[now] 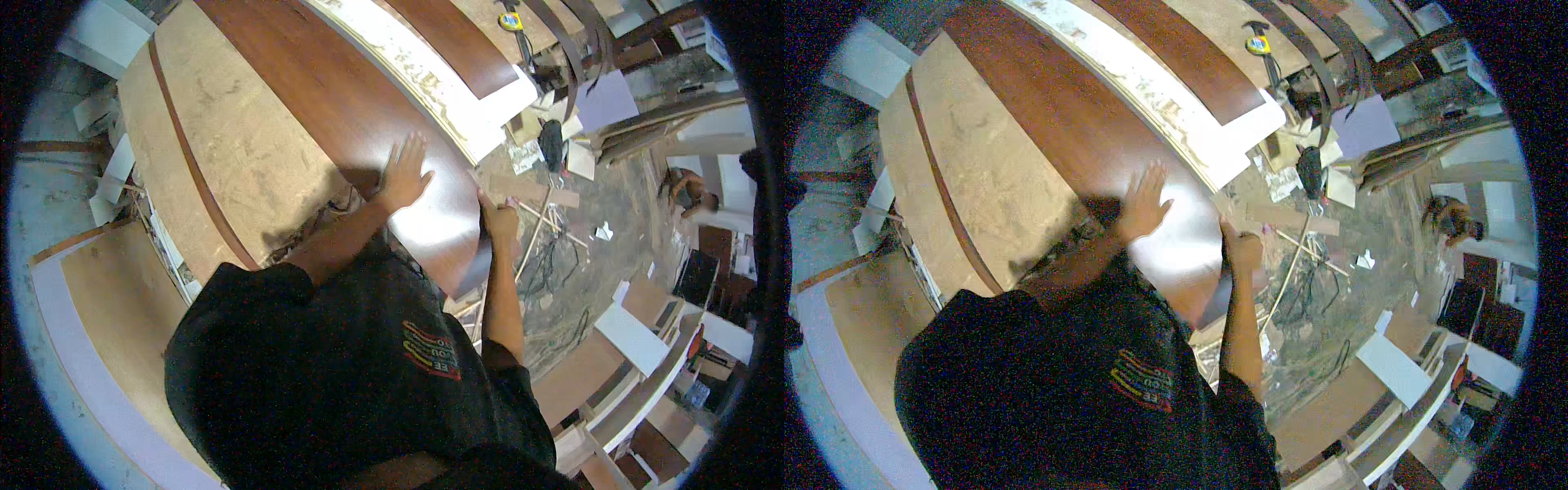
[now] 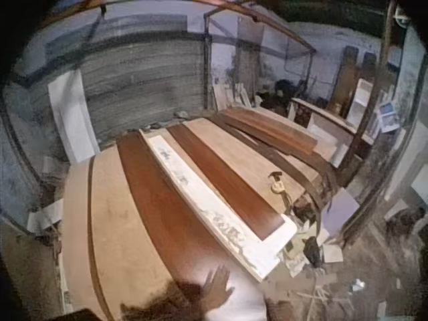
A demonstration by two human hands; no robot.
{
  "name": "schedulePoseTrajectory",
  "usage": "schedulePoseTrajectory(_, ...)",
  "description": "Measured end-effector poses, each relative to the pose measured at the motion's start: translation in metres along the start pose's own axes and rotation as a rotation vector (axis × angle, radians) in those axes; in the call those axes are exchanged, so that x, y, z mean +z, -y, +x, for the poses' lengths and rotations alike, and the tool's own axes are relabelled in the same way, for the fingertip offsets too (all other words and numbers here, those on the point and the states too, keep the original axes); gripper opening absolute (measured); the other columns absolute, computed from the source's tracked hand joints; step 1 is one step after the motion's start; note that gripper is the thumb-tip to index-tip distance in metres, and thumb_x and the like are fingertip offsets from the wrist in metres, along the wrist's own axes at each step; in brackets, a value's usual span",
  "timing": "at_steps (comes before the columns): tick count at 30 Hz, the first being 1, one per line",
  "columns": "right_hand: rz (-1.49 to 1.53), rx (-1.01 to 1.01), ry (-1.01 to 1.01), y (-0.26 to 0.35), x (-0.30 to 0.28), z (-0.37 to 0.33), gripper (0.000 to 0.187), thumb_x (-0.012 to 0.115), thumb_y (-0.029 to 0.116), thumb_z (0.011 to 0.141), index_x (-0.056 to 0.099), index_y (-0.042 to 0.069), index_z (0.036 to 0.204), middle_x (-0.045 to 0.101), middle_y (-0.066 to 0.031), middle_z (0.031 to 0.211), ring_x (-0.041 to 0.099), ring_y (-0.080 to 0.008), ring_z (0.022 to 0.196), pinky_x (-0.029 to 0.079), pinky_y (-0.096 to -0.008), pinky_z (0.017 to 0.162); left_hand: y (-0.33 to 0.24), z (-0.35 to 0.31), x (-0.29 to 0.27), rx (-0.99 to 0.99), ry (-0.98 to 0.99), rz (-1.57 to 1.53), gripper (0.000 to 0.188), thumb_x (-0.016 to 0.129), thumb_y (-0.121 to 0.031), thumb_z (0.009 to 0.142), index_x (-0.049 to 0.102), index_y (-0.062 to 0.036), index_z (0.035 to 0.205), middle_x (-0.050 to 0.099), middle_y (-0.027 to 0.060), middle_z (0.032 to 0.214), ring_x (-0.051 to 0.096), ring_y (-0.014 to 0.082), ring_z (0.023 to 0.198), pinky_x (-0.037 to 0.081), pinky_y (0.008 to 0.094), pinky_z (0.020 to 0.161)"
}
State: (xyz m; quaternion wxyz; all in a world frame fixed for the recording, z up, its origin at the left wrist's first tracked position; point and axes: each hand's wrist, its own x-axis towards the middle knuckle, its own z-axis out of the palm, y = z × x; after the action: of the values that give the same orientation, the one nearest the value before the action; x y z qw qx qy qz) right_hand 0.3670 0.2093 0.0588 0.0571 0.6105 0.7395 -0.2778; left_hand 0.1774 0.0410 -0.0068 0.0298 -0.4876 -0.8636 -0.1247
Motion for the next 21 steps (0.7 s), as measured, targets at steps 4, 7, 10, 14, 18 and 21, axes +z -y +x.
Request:
schedulePoseTrajectory(4, -0.004, -0.07, -0.074, -0.022, 0.013, 0.013, 0.08, 0.069, 0.077, 0.075, 0.072, -0.003, 0.074, 0.071, -0.0273, 0.08, 0.073, -0.0399, 0.081, 0.055, -0.0476, 0.076, 0.022, 0.022, 0.016, -0.064, -0.051, 0.054, 0.075, 0.046, -0.048, 0.101, 0.033, 0.0023, 0.156, 0.027, 0.0199, 0.166, 0.022, 0.0316, 0.155, 0.013, 0.0553, 0.124)
schedulePoseTrajectory(7, 0.081, -0.064, 0.036, -0.051, 0.02, 0.024, 0.079, 0.069, 0.077, 0.075, 0.072, -0.001, 0.073, 0.072, -0.0262, 0.079, 0.071, -0.0404, 0.078, 0.054, -0.0477, 0.075, 0.034, 0.035, 0.02, -0.122, -0.064, 0.142, 0.074, 0.046, -0.047, 0.101, 0.033, 0.0018, 0.156, 0.026, 0.0198, 0.166, 0.023, 0.0317, 0.154, 0.014, 0.058, 0.123)
schedulePoseTrajectory(10, 0.154, -0.147, 0.068, -0.1, 0.028, 0.035, 0.078, 0.073, 0.076, 0.073, 0.072, -0.001, 0.071, 0.07, -0.0236, 0.073, 0.069, -0.0339, 0.07, 0.053, -0.0449, 0.069, 0.048, 0.049, 0.017, -0.159, -0.145, 0.194, 0.073, 0.044, -0.046, 0.102, 0.032, 0.0025, 0.156, 0.024, 0.0197, 0.166, 0.022, 0.0321, 0.155, 0.013, 0.0593, 0.123)
schedulePoseTrajectory(14, 0.639, -0.246, 0.395, -0.172, 0.036, 0.046, 0.049, 0.081, 0.056, 0.083, 0.074, 0.007, 0.079, 0.064, 0.0027, 0.076, 0.055, -0.0095, 0.068, 0.043, -0.0288, 0.063, 0.065, 0.064, 0.014, -0.146, -0.2, 0.103, 0.074, 0.04, -0.046, 0.103, 0.028, 0.0028, 0.157, 0.021, 0.0205, 0.167, 0.019, 0.0336, 0.155, 0.012, 0.0602, 0.123)
schedulePoseTrajectory(18, 1.007, 0.069, 0.651, -0.206, 0.036, 0.036, 0.041, 0.078, 0.039, 0.091, 0.068, 0.01, 0.118, 0.069, 0.0002, 0.103, 0.06, -0.0106, 0.09, 0.05, -0.0313, 0.075, 0.066, 0.068, 0.014, -0.18, -0.096, 0.293, 0.073, 0.037, -0.047, 0.106, 0.027, 0.0026, 0.158, 0.023, 0.0181, 0.167, 0.021, 0.0319, 0.155, 0.014, 0.0579, 0.124)
schedulePoseTrajectory(21, 1.397, 0.195, 0.742, -0.216, 0.062, 0.007, 0.039, 0.076, 0.04, 0.093, 0.067, 0.01, 0.114, 0.067, 0.0013, 0.093, 0.059, -0.0103, 0.079, 0.048, -0.0281, 0.067, 0.062, 0.07, 0.013, -0.198, -0.22, 0.115, 0.069, 0.038, -0.043, 0.105, 0.032, 0.0029, 0.156, 0.03, 0.0178, 0.165, 0.025, 0.0328, 0.154, 0.015, 0.0575, 0.123)
